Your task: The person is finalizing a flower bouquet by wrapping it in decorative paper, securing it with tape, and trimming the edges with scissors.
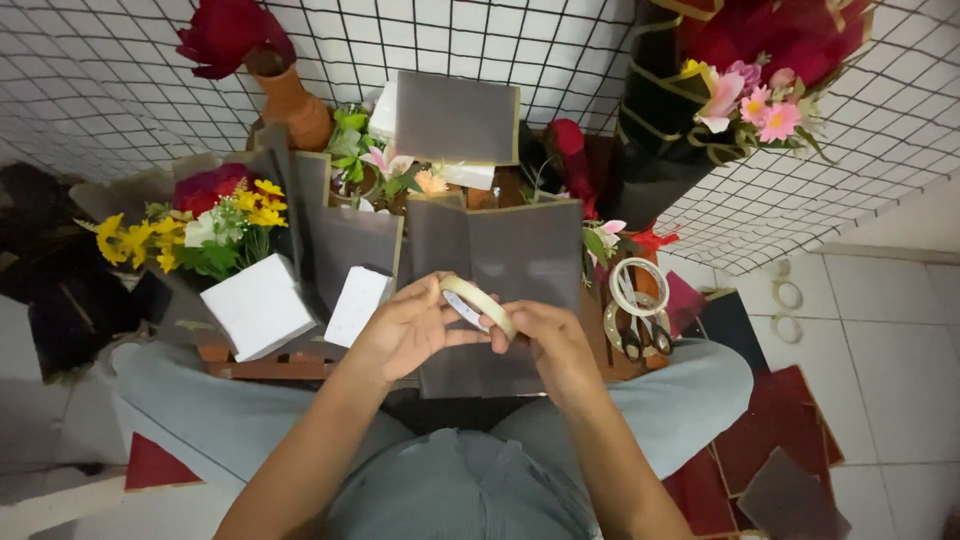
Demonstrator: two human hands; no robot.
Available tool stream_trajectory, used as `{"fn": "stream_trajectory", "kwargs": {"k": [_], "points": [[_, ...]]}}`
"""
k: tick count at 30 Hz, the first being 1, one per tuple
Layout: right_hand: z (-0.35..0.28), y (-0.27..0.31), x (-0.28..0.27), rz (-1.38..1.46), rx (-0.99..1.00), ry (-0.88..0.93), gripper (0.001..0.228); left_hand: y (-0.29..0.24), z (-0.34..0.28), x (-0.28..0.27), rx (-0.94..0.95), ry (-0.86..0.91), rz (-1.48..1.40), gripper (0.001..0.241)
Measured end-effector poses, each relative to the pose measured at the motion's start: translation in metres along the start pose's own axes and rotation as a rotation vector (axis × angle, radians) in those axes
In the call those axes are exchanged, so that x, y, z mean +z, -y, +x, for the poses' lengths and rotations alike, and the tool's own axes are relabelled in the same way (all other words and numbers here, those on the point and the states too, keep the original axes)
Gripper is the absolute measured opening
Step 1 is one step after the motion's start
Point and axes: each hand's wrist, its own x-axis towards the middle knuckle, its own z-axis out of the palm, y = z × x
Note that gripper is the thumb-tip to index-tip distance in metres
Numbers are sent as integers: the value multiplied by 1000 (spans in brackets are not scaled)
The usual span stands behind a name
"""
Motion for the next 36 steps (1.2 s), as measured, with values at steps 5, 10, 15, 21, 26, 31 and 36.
{"fn": "stream_trajectory", "kwargs": {"k": [5, 10, 15, 21, 26, 31, 36], "points": [[-1, 5, 2, -32, -5, -1, 32, -3, -2, 4, 23, 20, -19, 17], [1, 14, -15, -247, -94, 92, 30, -2, -3, -8, 90, 70, 36, 11], [9, 57, 0, -604, -368, 253, 16, -8, -25, 31, 326, -66, 1266, 30], [14, 55, 22, -822, -717, 48, 25, 1, -24, 53, 350, -185, 1182, 20], [0, 33, 25, -890, -719, -116, 23, 23, -23, 50, 380, -296, 1162, 22], [-3, 35, 26, -959, -747, -110, 22, 19, -26, 83, 458, -312, 1155, 22], [-8, 41, 31, -1005, -695, -78, 25, 32, -30, 69, 497, -300, 1166, 31]]}}
